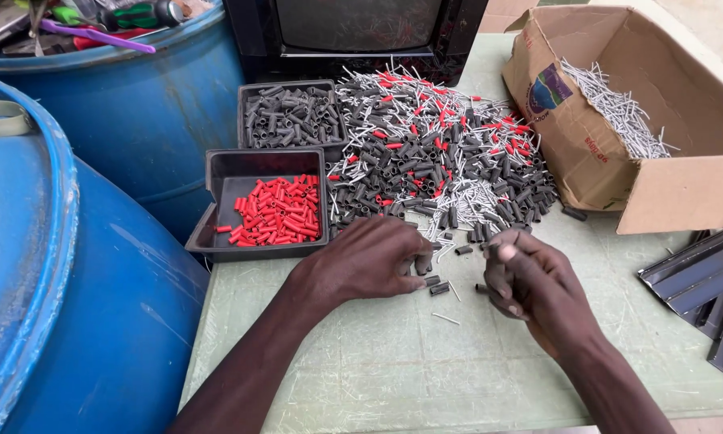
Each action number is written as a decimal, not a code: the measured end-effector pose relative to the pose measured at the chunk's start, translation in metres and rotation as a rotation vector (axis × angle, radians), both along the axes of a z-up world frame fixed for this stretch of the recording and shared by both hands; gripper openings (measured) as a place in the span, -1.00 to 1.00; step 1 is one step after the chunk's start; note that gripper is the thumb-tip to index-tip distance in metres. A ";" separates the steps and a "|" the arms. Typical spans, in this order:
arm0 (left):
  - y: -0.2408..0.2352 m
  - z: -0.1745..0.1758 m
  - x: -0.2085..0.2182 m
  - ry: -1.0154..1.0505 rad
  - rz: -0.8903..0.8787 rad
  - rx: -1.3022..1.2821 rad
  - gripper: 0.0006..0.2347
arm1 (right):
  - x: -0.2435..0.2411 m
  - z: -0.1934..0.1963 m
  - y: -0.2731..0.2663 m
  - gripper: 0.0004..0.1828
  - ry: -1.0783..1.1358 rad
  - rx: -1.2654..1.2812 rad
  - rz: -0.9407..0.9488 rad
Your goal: Sorting small electronic components from a central pile into separate plastic trays
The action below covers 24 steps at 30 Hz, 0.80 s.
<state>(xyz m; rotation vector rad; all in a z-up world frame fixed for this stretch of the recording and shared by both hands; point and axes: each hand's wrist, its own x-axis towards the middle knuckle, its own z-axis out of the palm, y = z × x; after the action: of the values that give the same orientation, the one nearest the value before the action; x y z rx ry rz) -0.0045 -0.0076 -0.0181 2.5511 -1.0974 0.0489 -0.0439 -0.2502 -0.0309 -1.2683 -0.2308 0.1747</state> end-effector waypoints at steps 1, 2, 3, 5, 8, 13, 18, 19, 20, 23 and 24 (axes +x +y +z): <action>-0.003 -0.004 -0.001 0.002 -0.004 -0.002 -0.81 | -0.001 -0.001 0.000 -0.89 0.002 -0.002 -0.004; -0.008 -0.007 -0.001 -0.026 0.021 0.050 -0.79 | -0.001 0.000 -0.002 -0.77 -0.010 -0.066 0.018; -0.013 -0.011 -0.002 -0.054 0.046 0.102 -0.76 | -0.002 0.001 -0.004 -0.60 -0.023 -0.131 0.040; -0.017 -0.021 0.000 -0.075 0.048 0.095 -0.79 | 0.000 -0.011 -0.006 -0.68 -0.124 -0.369 0.036; -0.019 -0.024 -0.003 -0.087 0.043 0.082 -0.85 | -0.006 -0.008 0.005 -0.88 -0.321 -0.898 0.039; -0.013 -0.010 -0.003 -0.025 0.065 -0.014 -0.93 | -0.003 -0.014 0.014 -0.81 -0.503 -1.418 0.066; -0.013 -0.006 -0.002 0.004 0.034 -0.005 -0.81 | -0.002 -0.005 -0.007 -0.88 -0.128 -0.362 -0.121; -0.013 -0.008 -0.002 0.000 0.039 -0.005 -0.81 | 0.002 -0.005 -0.011 -0.88 -0.133 -0.361 -0.117; -0.016 -0.012 -0.002 -0.011 0.028 0.019 -0.78 | 0.003 -0.004 -0.018 -0.79 -0.068 -0.207 -0.064; -0.023 -0.021 0.002 -0.030 0.023 0.044 -0.84 | -0.001 -0.004 -0.031 -0.73 -0.062 -0.205 -0.032; -0.023 -0.023 0.003 -0.034 0.040 0.050 -0.90 | -0.002 -0.004 -0.032 -0.72 -0.117 -0.352 -0.040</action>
<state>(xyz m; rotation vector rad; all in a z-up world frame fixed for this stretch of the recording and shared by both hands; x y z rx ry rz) -0.0017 -0.0304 -0.0415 2.6254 -1.0734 0.0765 -0.0459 -0.2824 -0.0352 -1.6343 -0.2834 0.1089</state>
